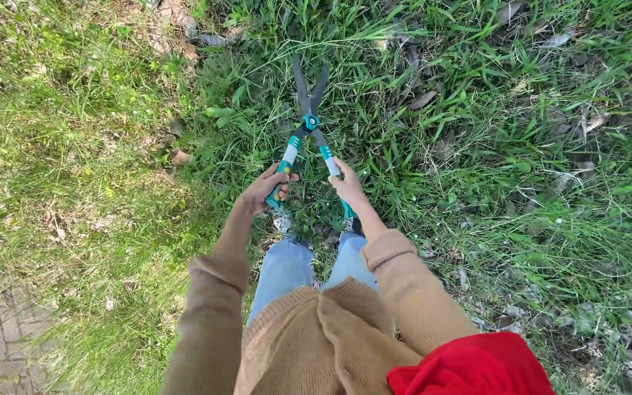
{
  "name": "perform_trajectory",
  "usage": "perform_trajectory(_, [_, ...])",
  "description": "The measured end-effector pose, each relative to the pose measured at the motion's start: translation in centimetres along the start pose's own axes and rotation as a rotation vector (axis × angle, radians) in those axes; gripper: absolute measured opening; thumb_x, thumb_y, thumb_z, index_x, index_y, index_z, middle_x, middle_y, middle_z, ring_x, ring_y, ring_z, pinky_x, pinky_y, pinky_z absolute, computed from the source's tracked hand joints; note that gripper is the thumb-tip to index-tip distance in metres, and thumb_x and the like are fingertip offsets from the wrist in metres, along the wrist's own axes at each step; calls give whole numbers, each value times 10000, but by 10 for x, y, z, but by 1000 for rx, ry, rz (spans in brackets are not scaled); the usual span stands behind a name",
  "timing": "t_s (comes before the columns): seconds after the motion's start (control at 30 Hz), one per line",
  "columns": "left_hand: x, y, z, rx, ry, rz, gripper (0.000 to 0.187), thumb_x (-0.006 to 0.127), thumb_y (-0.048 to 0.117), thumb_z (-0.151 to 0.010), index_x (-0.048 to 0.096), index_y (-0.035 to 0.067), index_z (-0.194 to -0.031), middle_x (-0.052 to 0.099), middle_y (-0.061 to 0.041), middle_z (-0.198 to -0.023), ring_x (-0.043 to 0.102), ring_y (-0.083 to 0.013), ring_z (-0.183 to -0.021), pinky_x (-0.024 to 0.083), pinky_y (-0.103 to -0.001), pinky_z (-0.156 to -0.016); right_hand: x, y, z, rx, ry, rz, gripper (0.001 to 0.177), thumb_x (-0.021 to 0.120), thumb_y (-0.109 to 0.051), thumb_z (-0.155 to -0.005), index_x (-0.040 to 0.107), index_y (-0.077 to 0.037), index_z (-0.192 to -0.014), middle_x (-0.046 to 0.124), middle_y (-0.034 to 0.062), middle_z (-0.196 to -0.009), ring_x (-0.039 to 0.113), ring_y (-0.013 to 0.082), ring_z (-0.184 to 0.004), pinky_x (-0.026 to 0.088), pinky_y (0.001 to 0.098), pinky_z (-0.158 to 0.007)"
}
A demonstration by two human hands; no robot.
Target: Trimming grass and weeds in a garden using long-handled shears
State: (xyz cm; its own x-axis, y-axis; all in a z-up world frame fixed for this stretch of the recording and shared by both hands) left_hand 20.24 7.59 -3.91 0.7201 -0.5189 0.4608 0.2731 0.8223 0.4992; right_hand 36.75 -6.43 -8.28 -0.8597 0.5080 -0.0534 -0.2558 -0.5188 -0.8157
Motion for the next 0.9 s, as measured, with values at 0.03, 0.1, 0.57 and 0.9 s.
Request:
perform_trajectory(0.03, [6,10,3,-5,-15,-8,580,599,4,-926,399,30,-1470,625,-162,-1199,578,-79,-698,496,-200,-540,-5,7,-8,4,2,25,637,611,-135,-1049,393,-111,-1647,502,305,-1468,722,315,-1043,659,392,-761])
perform_trajectory(0.1, [18,25,5,-10,-30,-19,574,605,3,-930,399,13,-1466,649,-184,-1223,613,-75,-699,503,-190,-537,-10,14,-14,8,6,48,651,653,-161,-1026,427,-130,-1636,513,297,-1453,737,336,-1050,666,401,-748])
perform_trajectory(0.57, [44,17,-112,-15,67,9,614,694,59,-979,395,24,-1514,604,-242,-1210,699,-293,-927,672,-296,-620,-39,28,-67,85,161,-129,659,689,-162,-967,461,-54,-1576,641,232,-1252,714,208,-822,611,362,-617])
perform_trajectory(0.9, [64,54,-116,75,79,46,542,658,84,-997,399,12,-1469,581,-262,-1283,714,-312,-979,667,-286,-670,-65,-21,-103,21,141,-33,634,677,-109,-983,462,-28,-1574,664,236,-1188,722,197,-804,606,331,-584])
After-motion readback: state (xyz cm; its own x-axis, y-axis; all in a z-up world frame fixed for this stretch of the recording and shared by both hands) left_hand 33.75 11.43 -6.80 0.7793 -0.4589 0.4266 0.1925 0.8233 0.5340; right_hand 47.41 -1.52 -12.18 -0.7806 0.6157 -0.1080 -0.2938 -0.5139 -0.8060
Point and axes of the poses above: each hand's wrist, its own z-axis away from the middle knuckle, its own x-axis out of the palm, y = z × x, the point moved 10 cm from there along -z, towards the middle knuckle
